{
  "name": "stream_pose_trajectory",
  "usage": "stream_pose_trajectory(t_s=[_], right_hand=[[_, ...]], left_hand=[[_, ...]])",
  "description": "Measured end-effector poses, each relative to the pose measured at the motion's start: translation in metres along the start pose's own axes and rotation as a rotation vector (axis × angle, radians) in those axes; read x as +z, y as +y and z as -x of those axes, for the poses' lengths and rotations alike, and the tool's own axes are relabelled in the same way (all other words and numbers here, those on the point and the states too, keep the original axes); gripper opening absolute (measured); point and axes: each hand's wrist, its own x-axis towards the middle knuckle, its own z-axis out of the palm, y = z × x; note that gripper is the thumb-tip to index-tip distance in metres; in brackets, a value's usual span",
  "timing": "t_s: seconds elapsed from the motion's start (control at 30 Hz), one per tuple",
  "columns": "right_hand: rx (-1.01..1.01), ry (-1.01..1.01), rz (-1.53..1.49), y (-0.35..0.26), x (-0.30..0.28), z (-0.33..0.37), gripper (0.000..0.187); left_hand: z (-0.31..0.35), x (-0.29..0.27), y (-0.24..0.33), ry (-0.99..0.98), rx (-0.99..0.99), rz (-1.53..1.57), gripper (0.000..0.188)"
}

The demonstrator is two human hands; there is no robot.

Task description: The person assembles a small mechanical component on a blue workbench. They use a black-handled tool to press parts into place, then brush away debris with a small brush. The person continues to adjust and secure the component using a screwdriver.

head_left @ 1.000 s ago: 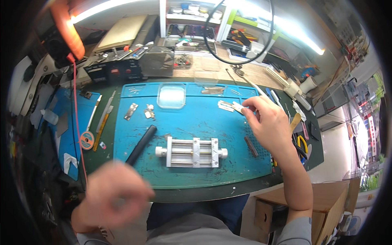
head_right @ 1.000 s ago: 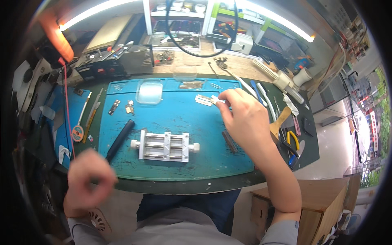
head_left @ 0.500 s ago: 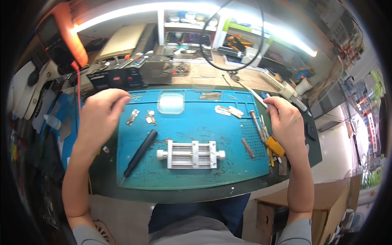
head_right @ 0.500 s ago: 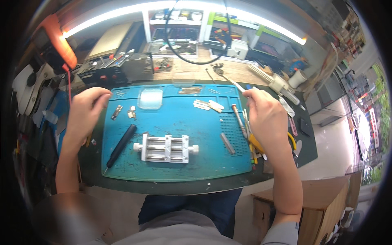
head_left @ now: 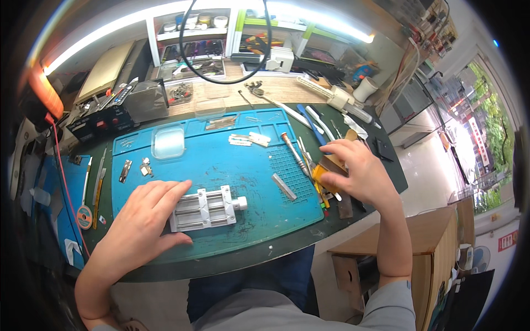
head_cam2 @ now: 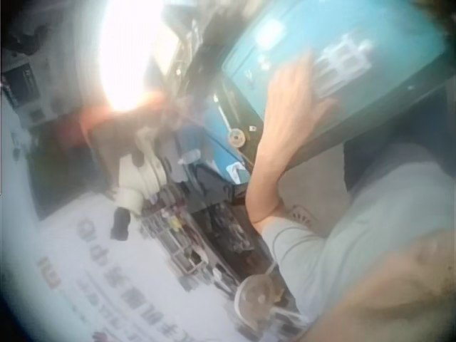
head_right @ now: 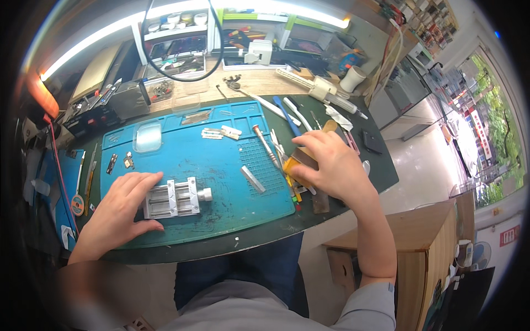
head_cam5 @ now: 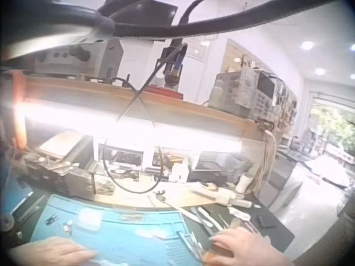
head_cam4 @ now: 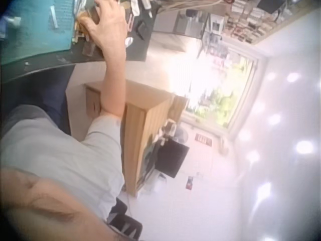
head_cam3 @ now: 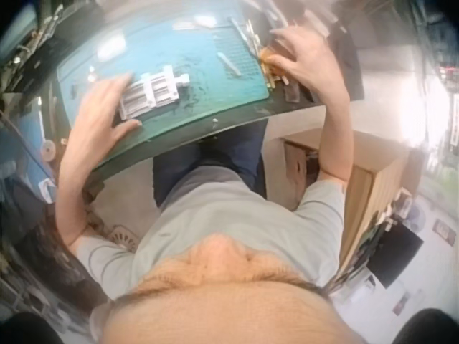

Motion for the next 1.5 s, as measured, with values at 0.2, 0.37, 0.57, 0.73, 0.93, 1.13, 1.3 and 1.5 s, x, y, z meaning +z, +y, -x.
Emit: stream_pose_trajectory(t_s=[0.2,0.37,0.57,0.73,0.93,1.13,1.3,1.5], right_hand=[[0.003,-0.12,-0.033,0.017,-0.005,0.013,0.056],[0.074,0.109,-0.094,0.024,-0.009,0.014,0.033],[0.047,0.284,-0.093,0.023,0.002,0.011,0.023],[0.07,0.263,-0.115,0.016,0.004,0.012,0.027],[-0.039,0.183,-0.28,-0.036,0.016,-0.007,0.019],[-0.501,0.097,-0.414,-0.155,0.095,-0.075,0.014],[-0.449,-0.115,-0.308,-0.188,0.108,-0.095,0.014],[-0.418,-0.223,-0.452,-0.182,0.097,-0.096,0.01]], left_hand=[[-0.006,-0.002,0.005,0.036,-0.037,0.12,0.07],[-0.018,-0.008,-0.006,0.124,-0.175,0.432,0.047],[-0.017,-0.019,-0.029,0.073,-0.444,0.758,0.026],[-0.008,-0.027,-0.049,0.273,-0.447,1.212,0.048],[-0.002,-0.042,-0.049,0.373,-0.31,1.14,0.05],[0.026,-0.04,-0.04,0.482,-0.511,1.244,0.057],[0.073,-0.039,-0.037,0.477,-0.538,1.195,0.064],[0.094,-0.029,-0.03,0.442,-0.523,1.191,0.063]])
